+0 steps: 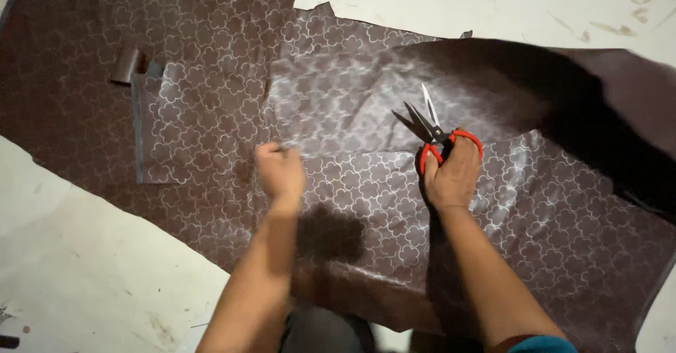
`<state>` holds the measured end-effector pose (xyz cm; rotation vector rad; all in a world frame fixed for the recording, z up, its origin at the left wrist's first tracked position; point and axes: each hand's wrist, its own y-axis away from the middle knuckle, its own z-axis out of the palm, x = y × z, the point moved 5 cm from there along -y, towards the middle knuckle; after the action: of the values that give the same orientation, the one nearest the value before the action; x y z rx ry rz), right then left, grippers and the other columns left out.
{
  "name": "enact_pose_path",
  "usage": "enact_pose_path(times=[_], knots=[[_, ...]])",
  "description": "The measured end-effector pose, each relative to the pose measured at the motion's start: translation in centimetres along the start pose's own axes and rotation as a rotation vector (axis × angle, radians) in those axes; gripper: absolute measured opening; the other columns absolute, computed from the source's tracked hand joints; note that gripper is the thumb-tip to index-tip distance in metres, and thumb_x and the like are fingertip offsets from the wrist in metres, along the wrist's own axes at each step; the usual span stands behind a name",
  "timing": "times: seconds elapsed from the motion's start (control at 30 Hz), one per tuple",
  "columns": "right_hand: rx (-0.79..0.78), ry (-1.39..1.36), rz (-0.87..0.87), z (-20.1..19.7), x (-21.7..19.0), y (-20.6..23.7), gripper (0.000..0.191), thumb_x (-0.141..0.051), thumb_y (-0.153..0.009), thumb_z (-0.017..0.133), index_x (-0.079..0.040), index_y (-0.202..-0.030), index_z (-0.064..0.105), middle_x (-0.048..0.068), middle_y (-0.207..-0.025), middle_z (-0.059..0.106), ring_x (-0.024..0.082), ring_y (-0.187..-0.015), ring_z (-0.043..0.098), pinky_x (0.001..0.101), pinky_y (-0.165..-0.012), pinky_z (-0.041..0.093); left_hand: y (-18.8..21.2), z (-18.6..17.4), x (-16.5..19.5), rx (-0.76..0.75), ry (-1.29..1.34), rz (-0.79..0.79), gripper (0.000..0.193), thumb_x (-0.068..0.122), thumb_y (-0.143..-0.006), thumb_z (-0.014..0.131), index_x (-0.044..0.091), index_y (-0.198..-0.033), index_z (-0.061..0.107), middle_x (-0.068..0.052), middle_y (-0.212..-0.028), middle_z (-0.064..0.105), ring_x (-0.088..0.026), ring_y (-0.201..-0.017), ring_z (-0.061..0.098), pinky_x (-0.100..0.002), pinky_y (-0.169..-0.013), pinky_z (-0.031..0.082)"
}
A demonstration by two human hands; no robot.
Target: The person uses red-handled scissors to cut a large sheet of brown patterned material laid out on the floor. They cut along marked lines to separate rectangular pieces and trim edges, handling the material with both hands.
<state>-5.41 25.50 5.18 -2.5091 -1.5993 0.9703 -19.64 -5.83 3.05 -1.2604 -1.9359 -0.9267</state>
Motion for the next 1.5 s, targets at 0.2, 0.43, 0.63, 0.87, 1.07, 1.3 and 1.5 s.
enact_pose_path(times=[0.2,0.43,0.63,0.87,1.07,1.3,1.5], knots=[[-0.034,-0.006,0.03,0.4,0.3,-0.2,0.055,-0.017,-0.093,0.073,0.004,-0.137,0.048,0.025,-0.128,0.057,0.046,-0.123,0.052,0.0543,-0.107,0.041,1.8,1.7,-1.8,-0.084,0.692,-0.335,0.049,0.024,-0.09,0.07,-0.001,-0.123,0.045,-0.013,-0.11,0.062,-0.02,-0.093,0.069,-0.034,-0.081,0.065],[-0.013,0.041,0.003,0.9,1.3,0.4,0.058,-0.018,-0.092,0.073,0.005,-0.138,0.047,0.026,-0.133,0.055,0.047,-0.126,0.051,0.0541,-0.109,0.04,6.6,8.1,2.2,-0.357,0.478,-0.274,0.047,0.035,-0.092,0.071,-0.011,-0.102,0.072,-0.019,-0.092,0.077,-0.018,-0.08,0.076,-0.029,-0.068,0.065],[-0.012,-0.03,0.004,1.0,1.3,0.0,0.058,-0.016,-0.09,0.074,0.003,-0.139,0.048,0.025,-0.133,0.055,0.046,-0.126,0.051,0.0529,-0.11,0.04,6.1,7.5,3.7,-0.371,0.268,-0.409,0.047,0.036,-0.092,0.073,-0.011,-0.093,0.076,-0.019,-0.085,0.079,-0.022,-0.064,0.071,-0.032,-0.058,0.056],[-0.287,-0.527,0.391,-1.4,-0.1,6.5,0.045,-0.027,-0.097,0.065,-0.002,-0.133,0.057,0.01,-0.11,0.064,0.024,-0.096,0.063,0.0385,-0.086,0.052,5.6,8.1,3.1,-0.396,0.367,-0.435,0.048,0.031,-0.092,0.072,-0.017,-0.098,0.069,-0.022,-0.092,0.078,-0.023,-0.081,0.08,-0.032,-0.064,0.066],[-0.753,-1.206,1.101,0.7,-4.7,15.4,0.058,-0.053,-0.094,0.058,-0.002,-0.122,0.064,0.006,-0.088,0.067,0.018,-0.073,0.066,0.0337,-0.069,0.058,4.7,9.2,0.9,-0.474,0.456,-0.433,0.049,0.032,-0.094,0.069,-0.017,-0.101,0.065,-0.023,-0.096,0.077,-0.026,-0.086,0.08,-0.035,-0.069,0.066],[-0.817,-1.176,1.152,2.4,-5.6,14.7,0.065,-0.058,-0.093,0.056,0.0,-0.121,0.064,0.006,-0.087,0.067,0.019,-0.075,0.069,0.0348,-0.071,0.06,4.3,10.5,-1.1,-0.539,0.499,-0.442,0.053,0.037,-0.096,0.066,-0.016,-0.093,0.067,-0.022,-0.095,0.079,-0.026,-0.08,0.079,-0.035,-0.071,0.066],[-0.77,-1.282,1.09,4.0,-6.4,12.8,0.063,-0.06,-0.094,0.056,-0.002,-0.118,0.063,0.004,-0.085,0.065,0.017,-0.072,0.066,0.0333,-0.069,0.058,4.1,10.7,-1.6,-0.553,0.501,-0.441,0.053,0.039,-0.096,0.066,-0.014,-0.089,0.069,-0.021,-0.092,0.079,-0.025,-0.078,0.078,-0.036,-0.072,0.065]])
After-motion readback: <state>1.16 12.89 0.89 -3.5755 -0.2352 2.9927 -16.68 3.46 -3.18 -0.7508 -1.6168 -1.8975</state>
